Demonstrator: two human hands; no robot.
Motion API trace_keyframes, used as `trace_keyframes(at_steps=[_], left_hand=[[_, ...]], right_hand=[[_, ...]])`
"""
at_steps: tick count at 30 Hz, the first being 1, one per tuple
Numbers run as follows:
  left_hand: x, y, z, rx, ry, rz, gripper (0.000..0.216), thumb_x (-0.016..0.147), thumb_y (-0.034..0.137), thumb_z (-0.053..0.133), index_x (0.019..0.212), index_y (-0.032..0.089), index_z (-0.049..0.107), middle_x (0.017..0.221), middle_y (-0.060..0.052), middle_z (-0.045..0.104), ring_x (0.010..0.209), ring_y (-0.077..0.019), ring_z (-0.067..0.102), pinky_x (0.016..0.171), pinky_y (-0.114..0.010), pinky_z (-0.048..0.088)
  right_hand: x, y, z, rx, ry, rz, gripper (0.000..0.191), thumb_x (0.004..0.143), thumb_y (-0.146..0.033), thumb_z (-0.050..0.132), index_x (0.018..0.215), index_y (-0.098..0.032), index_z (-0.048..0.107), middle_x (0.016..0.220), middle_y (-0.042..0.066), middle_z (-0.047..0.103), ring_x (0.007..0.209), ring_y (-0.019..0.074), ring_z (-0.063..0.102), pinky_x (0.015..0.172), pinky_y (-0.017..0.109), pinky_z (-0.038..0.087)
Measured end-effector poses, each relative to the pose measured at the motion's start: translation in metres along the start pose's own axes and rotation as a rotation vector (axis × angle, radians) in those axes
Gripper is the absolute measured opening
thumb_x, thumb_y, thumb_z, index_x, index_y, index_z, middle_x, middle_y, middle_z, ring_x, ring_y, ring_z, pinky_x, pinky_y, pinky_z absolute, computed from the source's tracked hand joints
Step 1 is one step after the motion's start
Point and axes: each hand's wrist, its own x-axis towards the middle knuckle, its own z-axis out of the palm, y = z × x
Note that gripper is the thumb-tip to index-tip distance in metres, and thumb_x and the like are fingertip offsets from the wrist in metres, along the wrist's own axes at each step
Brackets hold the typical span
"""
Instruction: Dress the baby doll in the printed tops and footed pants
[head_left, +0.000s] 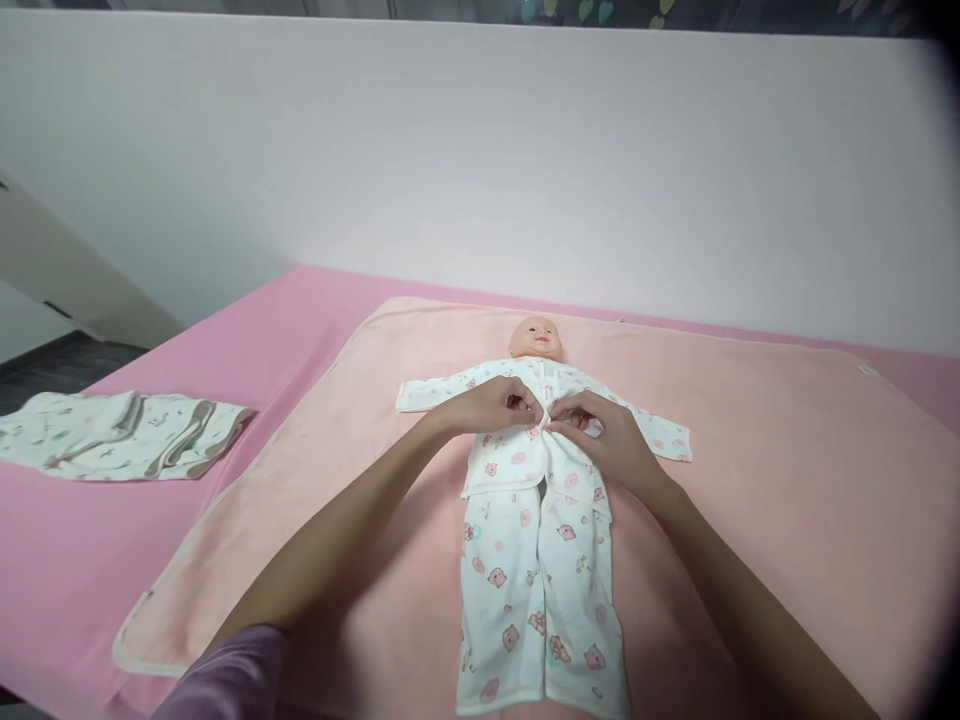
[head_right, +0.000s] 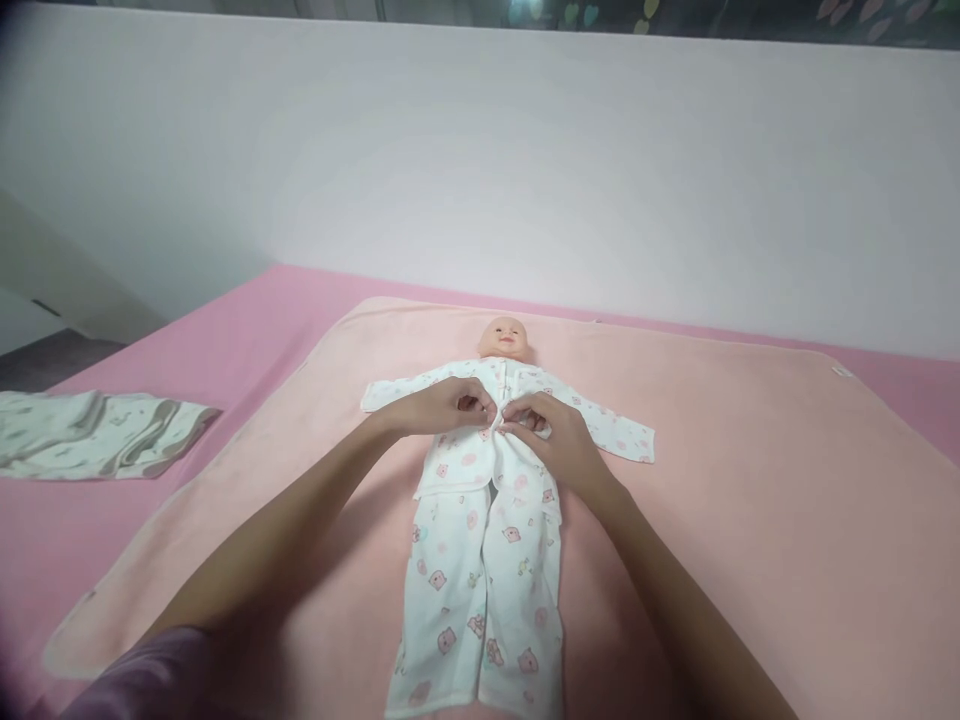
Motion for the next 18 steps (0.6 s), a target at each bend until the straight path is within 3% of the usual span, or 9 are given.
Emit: trace_keyframes(at_steps=[8, 18], left_hand=[[0.002, 0.001, 0.007, -0.057, 0.058, -0.113, 0.021, 0.085, 0.037, 0.072, 0.088, 0.020, 0.083, 0.086, -0.004, 0.071, 0.072, -0.0145, 0.055, 0.059, -0.028, 0.037], [-0.004, 0.016, 0.018, 0.072, 0.151, -0.147, 0.025, 0.082, 0.045, 0.080, 0.089, 0.021, 0.083, 0.082, -0.002, 0.070, 0.073, -0.0153, 0.058, 0.061, -0.029, 0.040]], right_hand=[[-0.007, -0.007, 0.012, -0.266, 0.115, -0.108, 0.008, 0.102, -0.035, 0.070, 0.101, -0.028, 0.073, 0.103, 0.005, 0.077, 0.091, 0.0257, 0.070, 0.081, 0.042, 0.057], [-0.011, -0.004, 0.021, -0.492, 0.111, -0.199, 0.006, 0.104, -0.024, 0.059, 0.106, -0.025, 0.064, 0.105, 0.007, 0.071, 0.093, 0.0242, 0.066, 0.074, 0.038, 0.049]])
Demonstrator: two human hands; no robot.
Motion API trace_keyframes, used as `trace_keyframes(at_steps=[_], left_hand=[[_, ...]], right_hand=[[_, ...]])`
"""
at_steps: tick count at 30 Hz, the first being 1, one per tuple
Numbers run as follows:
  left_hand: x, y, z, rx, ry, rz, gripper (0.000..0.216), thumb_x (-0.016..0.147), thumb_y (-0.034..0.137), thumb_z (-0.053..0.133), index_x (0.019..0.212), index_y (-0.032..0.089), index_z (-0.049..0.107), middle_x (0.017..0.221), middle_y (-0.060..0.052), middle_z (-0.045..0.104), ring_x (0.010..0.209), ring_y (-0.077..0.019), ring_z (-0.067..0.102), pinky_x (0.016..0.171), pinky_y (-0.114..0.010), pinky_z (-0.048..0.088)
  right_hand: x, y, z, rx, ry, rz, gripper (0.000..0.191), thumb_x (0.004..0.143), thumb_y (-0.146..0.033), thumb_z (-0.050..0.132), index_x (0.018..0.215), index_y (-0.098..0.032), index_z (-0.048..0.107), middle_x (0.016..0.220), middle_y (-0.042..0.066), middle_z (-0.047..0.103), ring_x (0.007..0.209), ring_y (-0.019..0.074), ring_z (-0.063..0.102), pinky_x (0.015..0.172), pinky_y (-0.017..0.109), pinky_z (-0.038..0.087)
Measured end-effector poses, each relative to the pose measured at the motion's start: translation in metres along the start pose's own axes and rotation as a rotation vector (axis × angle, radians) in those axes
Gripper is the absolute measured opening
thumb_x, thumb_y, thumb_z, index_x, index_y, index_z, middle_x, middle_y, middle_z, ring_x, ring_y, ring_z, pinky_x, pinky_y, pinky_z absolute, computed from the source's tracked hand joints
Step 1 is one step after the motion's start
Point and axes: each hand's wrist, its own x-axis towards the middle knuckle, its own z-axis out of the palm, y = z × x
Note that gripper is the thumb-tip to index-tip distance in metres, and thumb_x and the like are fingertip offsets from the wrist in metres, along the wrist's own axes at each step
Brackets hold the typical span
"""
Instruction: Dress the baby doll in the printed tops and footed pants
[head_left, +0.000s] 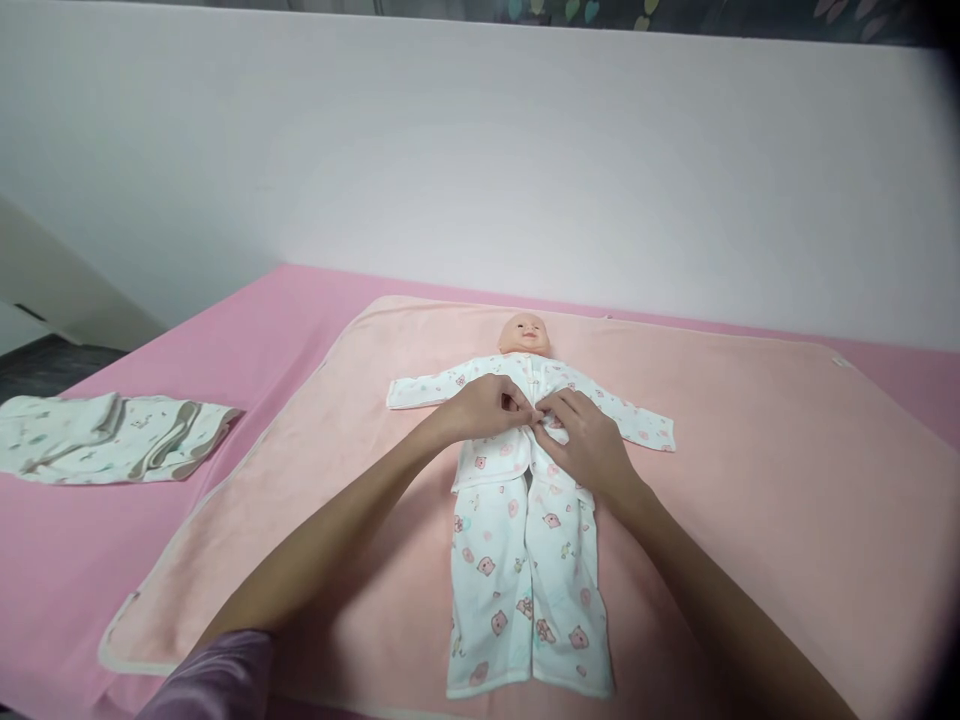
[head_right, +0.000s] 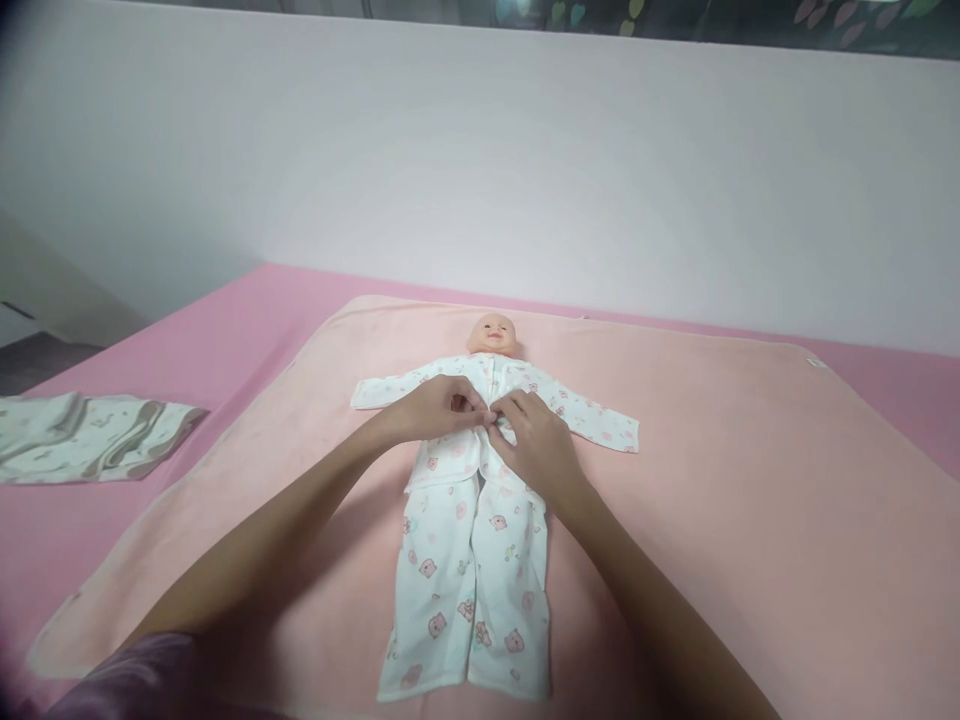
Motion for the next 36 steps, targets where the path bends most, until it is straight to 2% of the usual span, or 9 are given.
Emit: trace_keyframes(at_steps=[5, 13, 17, 20, 23, 25, 29, 32, 36], left_hand=[[-0.001, 0.002, 0.005, 0.108, 0.096, 0.018, 0.019, 0.084, 0.039, 0.075, 0.086, 0.020, 0.079, 0.084, -0.003, 0.070, 0.074, -0.0168, 0.061, 0.063, -0.029, 0.042], [-0.004, -0.003, -0.007, 0.062, 0.001, 0.045, 0.029, 0.090, 0.050, 0.069, 0.092, 0.021, 0.077, 0.090, -0.002, 0.072, 0.079, -0.0166, 0.062, 0.069, -0.028, 0.044], [-0.003, -0.007, -0.008, 0.065, -0.034, 0.079, 0.030, 0.093, 0.050, 0.067, 0.096, 0.021, 0.073, 0.090, -0.002, 0.069, 0.078, -0.0159, 0.059, 0.068, -0.028, 0.042], [-0.004, -0.008, -0.009, 0.090, -0.059, 0.106, 0.029, 0.094, 0.048, 0.064, 0.100, 0.020, 0.069, 0.090, -0.002, 0.067, 0.077, -0.0160, 0.057, 0.068, -0.029, 0.042], [-0.007, -0.007, -0.015, 0.125, -0.114, 0.111, 0.031, 0.091, 0.043, 0.066, 0.111, 0.019, 0.064, 0.099, -0.004, 0.066, 0.083, -0.0173, 0.058, 0.071, -0.030, 0.044], [-0.011, -0.005, -0.021, 0.161, -0.179, 0.110, 0.041, 0.086, 0.039, 0.069, 0.121, 0.019, 0.059, 0.108, -0.006, 0.064, 0.086, -0.0181, 0.058, 0.075, -0.031, 0.046], [-0.017, -0.003, -0.025, 0.277, -0.270, 0.129, 0.063, 0.077, 0.040, 0.078, 0.129, 0.022, 0.050, 0.126, -0.008, 0.059, 0.102, -0.0226, 0.058, 0.081, -0.033, 0.047], [-0.019, 0.000, -0.012, 0.368, -0.217, 0.151, 0.062, 0.075, 0.049, 0.079, 0.122, 0.023, 0.047, 0.130, -0.009, 0.056, 0.116, -0.0276, 0.056, 0.086, -0.036, 0.048], [-0.022, 0.006, 0.009, 0.531, -0.089, 0.146, 0.058, 0.076, 0.048, 0.078, 0.118, 0.022, 0.047, 0.135, -0.013, 0.054, 0.123, -0.0330, 0.053, 0.092, -0.041, 0.050]], right_hand=[[0.002, 0.004, 0.003, 0.063, 0.014, -0.031, 0.006, 0.104, -0.022, 0.058, 0.105, -0.025, 0.064, 0.105, 0.007, 0.070, 0.094, 0.0233, 0.065, 0.077, 0.037, 0.052], [0.002, 0.008, 0.007, 0.097, 0.048, -0.041, 0.007, 0.106, -0.029, 0.060, 0.102, -0.025, 0.063, 0.105, 0.006, 0.070, 0.095, 0.0223, 0.067, 0.077, 0.035, 0.054], [0.004, -0.001, -0.006, 0.062, 0.024, -0.015, 0.008, 0.107, -0.032, 0.058, 0.107, -0.026, 0.063, 0.108, 0.006, 0.070, 0.101, 0.0232, 0.068, 0.077, 0.034, 0.053], [-0.001, -0.021, -0.023, 0.011, -0.056, 0.034, 0.017, 0.104, -0.037, 0.065, 0.115, -0.025, 0.059, 0.111, 0.006, 0.068, 0.102, 0.0247, 0.066, 0.073, 0.034, 0.050], [-0.010, -0.043, -0.036, -0.035, -0.218, 0.065, 0.033, 0.093, -0.039, 0.077, 0.111, -0.024, 0.054, 0.108, 0.006, 0.066, 0.096, 0.0259, 0.063, 0.070, 0.035, 0.047], [-0.015, -0.053, -0.039, -0.109, -0.317, 0.055, 0.031, 0.091, -0.030, 0.078, 0.106, -0.023, 0.052, 0.108, 0.007, 0.066, 0.096, 0.0265, 0.062, 0.072, 0.035, 0.045], [-0.013, -0.060, -0.042, -0.196, -0.434, 0.099, 0.025, 0.088, -0.002, 0.058, 0.099, -0.023, 0.049, 0.099, 0.006, 0.066, 0.087, 0.0224, 0.059, 0.068, 0.033, 0.037], [-0.009, -0.066, -0.049, -0.145, -0.445, 0.110, 0.026, 0.084, 0.002, 0.049, 0.093, -0.023, 0.046, 0.087, 0.002, 0.063, 0.078, 0.0195, 0.054, 0.065, 0.032, 0.031], [-0.012, -0.069, -0.057, -0.051, -0.473, 0.058, 0.028, 0.083, 0.001, 0.050, 0.098, -0.023, 0.051, 0.090, 0.002, 0.065, 0.081, 0.0194, 0.056, 0.067, 0.031, 0.032]])
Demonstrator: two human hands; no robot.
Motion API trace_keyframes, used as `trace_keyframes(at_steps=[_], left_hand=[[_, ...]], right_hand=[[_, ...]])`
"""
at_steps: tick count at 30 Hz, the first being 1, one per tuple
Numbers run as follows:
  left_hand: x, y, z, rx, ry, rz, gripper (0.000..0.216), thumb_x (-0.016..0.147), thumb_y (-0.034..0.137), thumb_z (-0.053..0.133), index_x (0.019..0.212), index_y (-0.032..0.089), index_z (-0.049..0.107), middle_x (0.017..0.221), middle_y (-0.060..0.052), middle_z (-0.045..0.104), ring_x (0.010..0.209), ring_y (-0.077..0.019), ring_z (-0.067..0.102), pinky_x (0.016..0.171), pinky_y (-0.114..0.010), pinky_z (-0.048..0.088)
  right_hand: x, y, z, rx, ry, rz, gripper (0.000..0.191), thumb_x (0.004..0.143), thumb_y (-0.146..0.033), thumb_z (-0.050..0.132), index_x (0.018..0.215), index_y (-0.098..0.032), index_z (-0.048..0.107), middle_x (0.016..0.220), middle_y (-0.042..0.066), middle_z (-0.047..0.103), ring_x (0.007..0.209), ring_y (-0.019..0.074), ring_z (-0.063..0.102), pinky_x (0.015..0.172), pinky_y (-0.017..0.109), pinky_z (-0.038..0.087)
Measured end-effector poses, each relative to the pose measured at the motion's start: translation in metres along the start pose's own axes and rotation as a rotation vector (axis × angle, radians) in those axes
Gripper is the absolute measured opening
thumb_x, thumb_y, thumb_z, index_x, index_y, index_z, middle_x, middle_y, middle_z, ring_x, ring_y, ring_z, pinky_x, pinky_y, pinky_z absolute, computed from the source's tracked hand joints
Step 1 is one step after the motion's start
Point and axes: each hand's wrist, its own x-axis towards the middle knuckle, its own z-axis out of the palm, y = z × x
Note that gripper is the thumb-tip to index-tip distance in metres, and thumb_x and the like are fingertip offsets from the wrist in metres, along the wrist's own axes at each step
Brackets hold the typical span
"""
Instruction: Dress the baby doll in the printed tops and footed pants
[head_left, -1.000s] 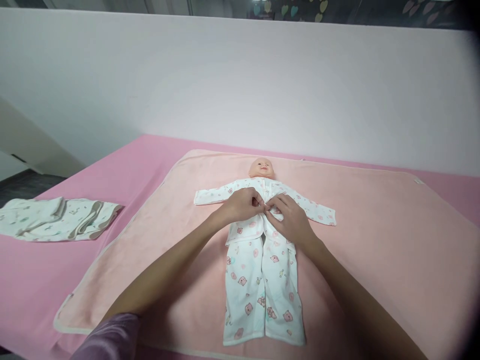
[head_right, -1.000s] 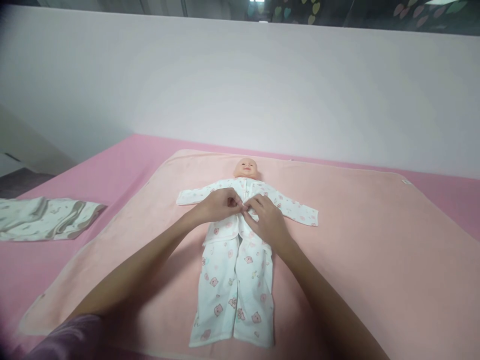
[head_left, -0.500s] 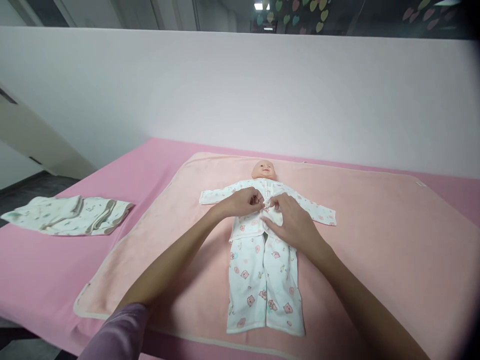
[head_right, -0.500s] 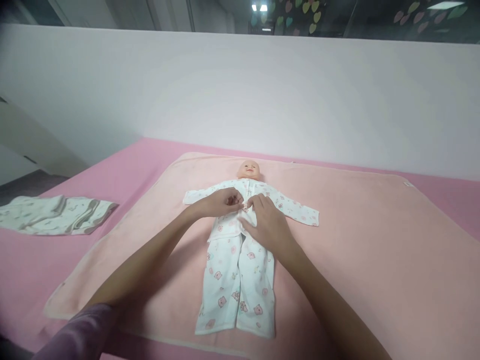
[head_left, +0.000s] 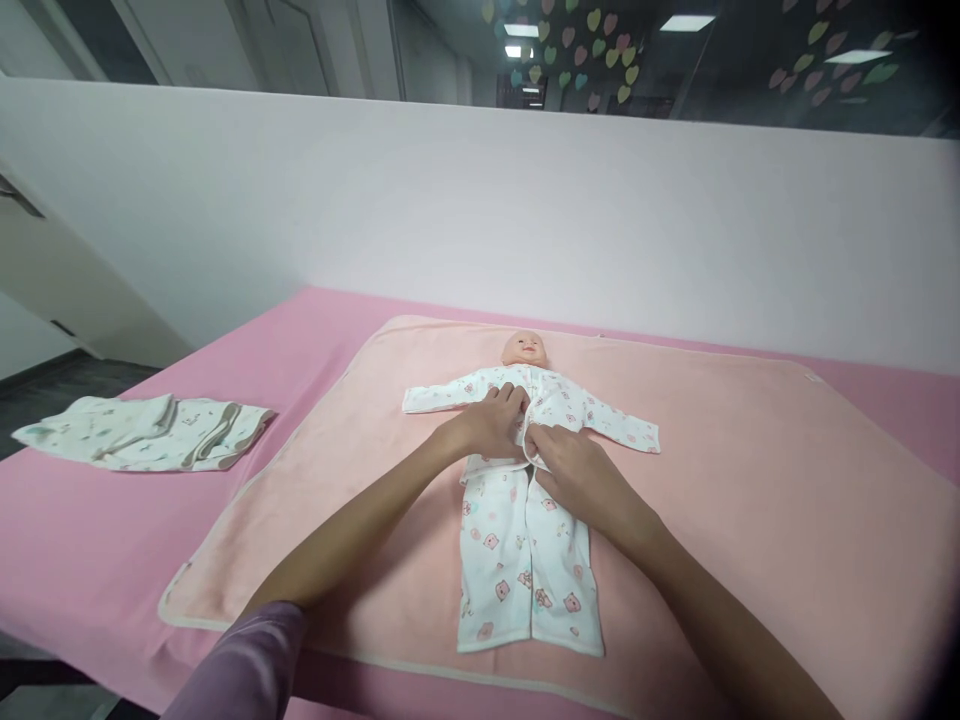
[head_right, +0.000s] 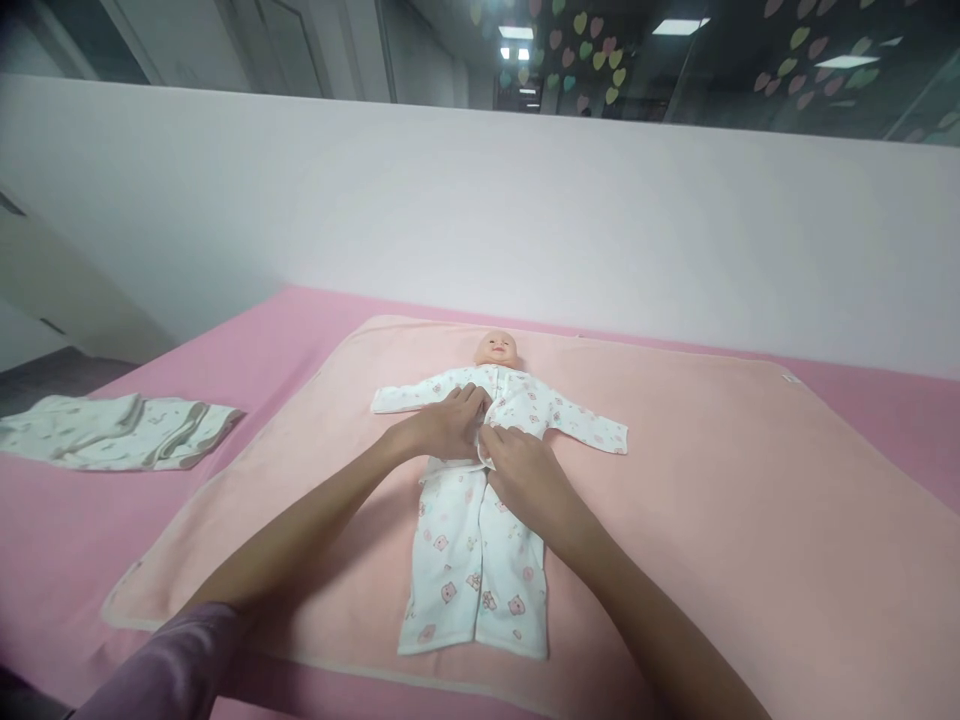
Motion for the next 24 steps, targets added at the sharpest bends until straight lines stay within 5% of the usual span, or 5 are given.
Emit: trace_keyframes(at_steps=[4, 7, 13, 18, 24], left_hand=[[-0.003, -0.009, -0.016, -0.060, -0.108, -0.007, 0.073, 0.072, 0.053, 0.082, 0.130, 0.023, 0.049, 0.141, -0.014, 0.054, 0.124, -0.0329, 0.056, 0.094, -0.041, 0.051], [0.004, -0.028, -0.039, -0.256, -0.222, -0.027, 0.071, 0.077, 0.058, 0.078, 0.134, 0.024, 0.051, 0.135, -0.011, 0.063, 0.109, -0.0263, 0.064, 0.086, -0.035, 0.052], [0.050, -0.038, -0.037, -0.387, 0.071, -0.150, 0.037, 0.092, 0.056, 0.063, 0.102, 0.021, 0.066, 0.097, -0.006, 0.075, 0.086, -0.0213, 0.068, 0.074, -0.031, 0.046], [0.066, -0.040, -0.026, -0.447, 0.034, -0.100, 0.034, 0.087, 0.051, 0.070, 0.077, 0.020, 0.063, 0.072, -0.002, 0.063, 0.064, -0.0152, 0.052, 0.061, -0.031, 0.035], [0.063, -0.043, -0.037, -0.568, -0.022, -0.102, 0.024, 0.083, 0.042, 0.071, 0.076, 0.019, 0.068, 0.072, -0.002, 0.060, 0.064, -0.0145, 0.049, 0.058, -0.030, 0.033]], right_hand=[[-0.002, 0.022, -0.008, 0.209, -0.099, -0.039, 0.007, 0.099, -0.025, 0.060, 0.107, -0.025, 0.059, 0.100, 0.001, 0.070, 0.083, 0.0187, 0.062, 0.070, 0.031, 0.042], [0.016, 0.052, -0.018, 0.291, 0.051, -0.011, 0.020, 0.107, -0.034, 0.049, 0.119, -0.029, 0.064, 0.114, 0.003, 0.071, 0.093, 0.0202, 0.065, 0.080, 0.034, 0.051], [0.081, 0.100, -0.017, 0.268, 0.090, 0.089, 0.033, 0.106, -0.029, 0.048, 0.133, -0.027, 0.065, 0.127, 0.010, 0.060, 0.104, 0.0221, 0.065, 0.090, 0.039, 0.057], [0.091, 0.120, -0.011, 0.201, 0.074, 0.044, 0.024, 0.103, -0.034, 0.056, 0.124, -0.027, 0.065, 0.131, 0.009, 0.059, 0.128, 0.0270, 0.056, 0.107, 0.046, 0.052], [0.093, 0.127, -0.010, 0.272, 0.154, -0.030, 0.017, 0.105, -0.040, 0.056, 0.109, -0.026, 0.063, 0.118, 0.007, 0.063, 0.102, 0.0226, 0.060, 0.089, 0.038, 0.052]])
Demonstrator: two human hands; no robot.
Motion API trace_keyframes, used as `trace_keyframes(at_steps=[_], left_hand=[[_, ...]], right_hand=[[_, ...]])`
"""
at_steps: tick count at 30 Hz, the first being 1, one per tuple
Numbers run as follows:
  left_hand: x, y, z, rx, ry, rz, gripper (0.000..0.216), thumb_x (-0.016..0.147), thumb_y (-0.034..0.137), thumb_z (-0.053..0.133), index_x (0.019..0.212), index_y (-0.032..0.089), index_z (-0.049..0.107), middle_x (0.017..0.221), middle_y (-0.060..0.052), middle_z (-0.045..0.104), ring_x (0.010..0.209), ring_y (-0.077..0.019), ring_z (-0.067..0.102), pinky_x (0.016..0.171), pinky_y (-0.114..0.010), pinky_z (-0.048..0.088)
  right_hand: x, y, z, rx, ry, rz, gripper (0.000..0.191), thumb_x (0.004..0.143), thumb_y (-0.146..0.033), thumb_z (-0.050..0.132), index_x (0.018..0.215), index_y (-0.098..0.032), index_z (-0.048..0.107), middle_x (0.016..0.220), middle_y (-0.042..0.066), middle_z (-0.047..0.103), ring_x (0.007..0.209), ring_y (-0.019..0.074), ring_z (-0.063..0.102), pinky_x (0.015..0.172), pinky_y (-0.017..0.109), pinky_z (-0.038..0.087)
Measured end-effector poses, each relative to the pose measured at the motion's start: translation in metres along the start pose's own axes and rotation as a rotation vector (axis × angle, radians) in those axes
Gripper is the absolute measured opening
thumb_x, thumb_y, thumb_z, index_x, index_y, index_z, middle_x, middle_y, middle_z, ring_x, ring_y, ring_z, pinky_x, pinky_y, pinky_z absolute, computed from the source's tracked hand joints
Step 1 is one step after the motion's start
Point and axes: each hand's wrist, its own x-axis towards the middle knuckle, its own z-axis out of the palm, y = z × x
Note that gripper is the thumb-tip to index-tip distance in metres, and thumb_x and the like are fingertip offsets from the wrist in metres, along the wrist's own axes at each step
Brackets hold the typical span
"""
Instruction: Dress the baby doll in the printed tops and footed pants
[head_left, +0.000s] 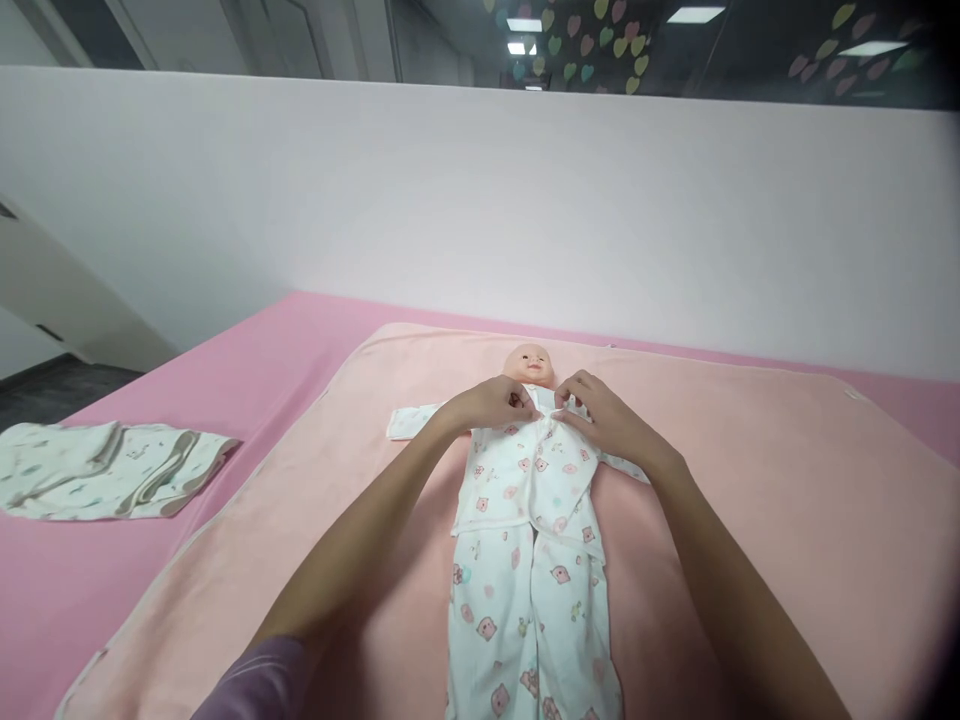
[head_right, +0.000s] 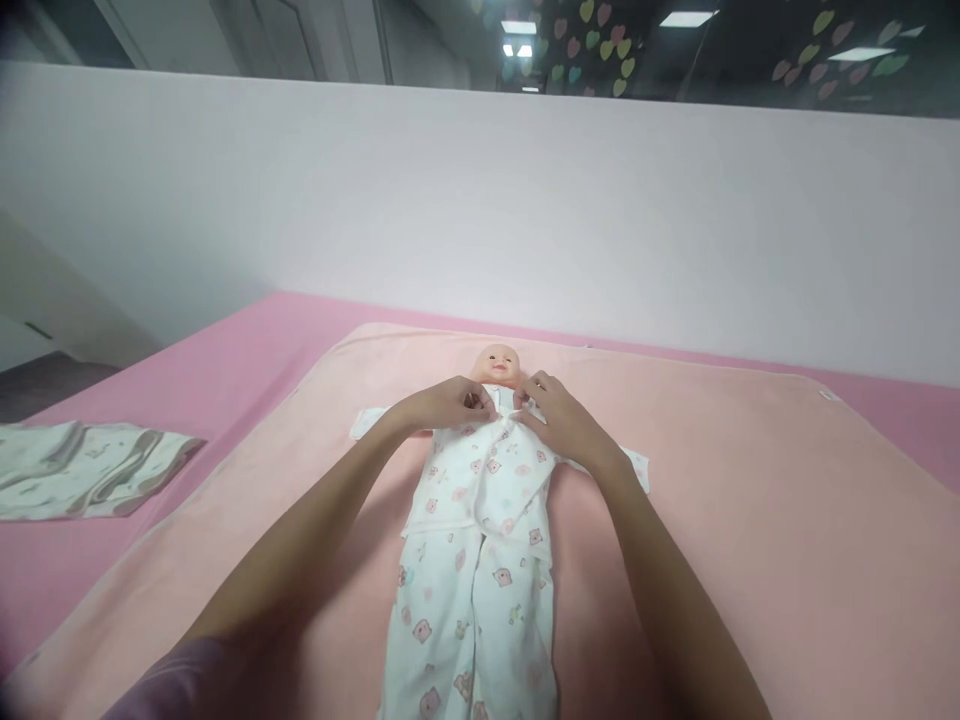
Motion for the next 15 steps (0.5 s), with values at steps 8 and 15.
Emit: trace_keyframes(at_steps=[8, 15], left_hand=[[0.008, -0.007, 0.004, -0.121, -0.020, 0.000, 0.018, 0.084, 0.035, 0.066, 0.078, 0.018, 0.065, 0.072, 0.000, 0.052, 0.062, -0.0114, 0.044, 0.057, -0.029, 0.032], [0.011, -0.014, 0.002, -0.101, -0.019, 0.007, 0.025, 0.086, 0.043, 0.068, 0.082, 0.018, 0.071, 0.073, -0.001, 0.056, 0.063, -0.0124, 0.045, 0.057, -0.029, 0.032]], right_hand=[[0.009, 0.001, 0.023, 0.279, 0.123, 0.078, 0.023, 0.101, -0.044, 0.064, 0.113, -0.025, 0.063, 0.114, 0.005, 0.073, 0.099, 0.0200, 0.067, 0.083, 0.033, 0.053], [-0.003, -0.009, 0.011, 0.303, 0.069, 0.129, 0.019, 0.096, -0.044, 0.071, 0.100, -0.026, 0.074, 0.114, 0.004, 0.077, 0.094, 0.0202, 0.071, 0.087, 0.037, 0.058]])
